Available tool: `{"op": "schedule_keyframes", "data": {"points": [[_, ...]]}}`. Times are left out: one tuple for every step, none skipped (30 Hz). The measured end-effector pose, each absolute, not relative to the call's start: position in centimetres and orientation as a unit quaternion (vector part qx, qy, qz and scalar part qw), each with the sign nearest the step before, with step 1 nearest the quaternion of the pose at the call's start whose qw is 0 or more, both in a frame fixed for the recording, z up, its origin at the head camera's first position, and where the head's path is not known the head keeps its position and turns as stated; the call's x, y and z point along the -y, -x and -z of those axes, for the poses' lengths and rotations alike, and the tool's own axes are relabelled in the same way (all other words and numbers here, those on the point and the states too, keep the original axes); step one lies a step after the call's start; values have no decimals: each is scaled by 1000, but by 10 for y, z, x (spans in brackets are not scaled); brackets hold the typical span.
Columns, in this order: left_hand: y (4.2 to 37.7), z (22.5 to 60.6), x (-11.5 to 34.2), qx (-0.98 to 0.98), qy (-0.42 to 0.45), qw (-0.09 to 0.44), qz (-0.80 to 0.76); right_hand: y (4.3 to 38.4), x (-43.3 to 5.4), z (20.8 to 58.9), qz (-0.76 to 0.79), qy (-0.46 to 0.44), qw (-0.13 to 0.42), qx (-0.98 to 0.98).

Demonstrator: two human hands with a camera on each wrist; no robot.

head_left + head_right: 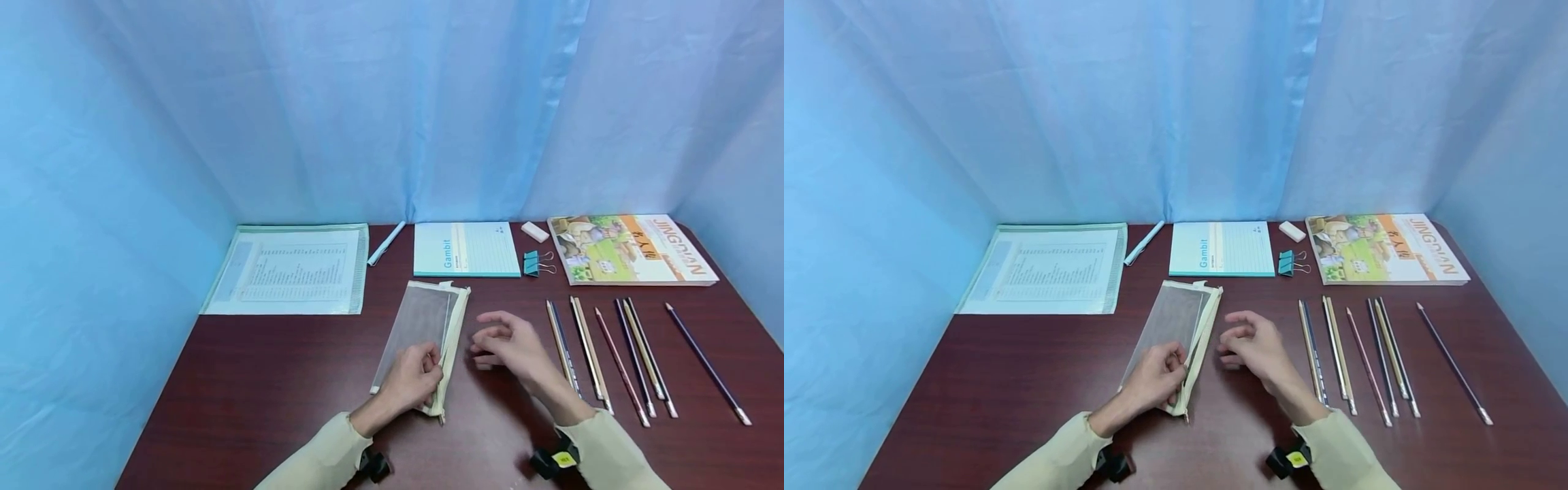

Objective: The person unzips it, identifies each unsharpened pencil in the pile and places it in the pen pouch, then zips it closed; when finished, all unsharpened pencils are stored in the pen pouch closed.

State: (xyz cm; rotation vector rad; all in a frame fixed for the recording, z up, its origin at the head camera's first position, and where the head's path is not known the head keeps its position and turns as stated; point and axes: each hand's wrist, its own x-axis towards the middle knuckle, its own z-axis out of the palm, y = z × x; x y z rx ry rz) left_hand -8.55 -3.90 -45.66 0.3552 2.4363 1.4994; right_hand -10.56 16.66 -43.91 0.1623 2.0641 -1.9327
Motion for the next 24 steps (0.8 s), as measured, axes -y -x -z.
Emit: {"op": "schedule_keyframes", "data": {"points": [[86, 456, 39, -841, -122, 122, -513, 105, -172, 438, 671, -55, 153, -724], [86, 456, 40, -843, -121, 117, -511, 104, -176, 437, 668, -54, 152, -727], [86, 456, 40, -848, -122, 109, -505, 103, -181, 436, 665, -53, 151, -730], [86, 456, 40, -853, -123, 99, -497, 103, -186, 436, 661, -52, 150, -733], [87, 456, 40, -859, -125, 90, -489, 102, -191, 436, 658, -51, 149, -736], [87, 456, 40, -865, -127, 80, -478, 101, -195, 435, 654, -51, 146, -741], [87, 456, 39, -870, -129, 72, -470, 100, -201, 435, 648, -50, 142, -747], [87, 456, 39, -875, -130, 65, -462, 99, -206, 434, 643, -50, 135, -752], [87, 456, 39, -880, -132, 56, -452, 98, -212, 433, 635, -49, 129, -760], [87, 456, 39, -883, -133, 51, -447, 98, -218, 431, 625, -48, 120, -770], [87, 456, 39, -885, -133, 47, -444, 97, -224, 430, 613, -46, 111, -781], [87, 456, 39, -887, -132, 44, -441, 96, -231, 429, 602, -44, 100, -791], [87, 456, 39, -888, -130, 41, -440, 96, -239, 428, 590, -43, 90, -801], [87, 456, 39, -889, -128, 40, -438, 95, -246, 427, 578, -43, 81, -811], [87, 456, 39, -889, -127, 39, -438, 95, -255, 426, 559, -43, 71, -825], [87, 457, 39, -889, -126, 39, -439, 95, -264, 426, 546, -44, 60, -834], [87, 457, 39, -889, -126, 39, -440, 94, -273, 426, 534, -46, 51, -842], [87, 457, 39, -889, -125, 40, -439, 94, -282, 426, 522, -49, 43, -851], [87, 457, 39, -888, -125, 42, -440, 93, -292, 426, 509, -53, 36, -858], [87, 457, 40, -888, -126, 44, -441, 93, -301, 425, 494, -55, 29, -867], [87, 457, 40, -887, -127, 45, -441, 92, -311, 425, 478, -59, 24, -876], [87, 457, 40, -887, -128, 46, -442, 92, -320, 424, 465, -65, 22, -883], [88, 457, 40, -887, -128, 47, -442, 92, -329, 423, 444, -71, 21, -893], [88, 457, 40, -887, -128, 48, -442, 92, -338, 422, 419, -77, 19, -904]]}}
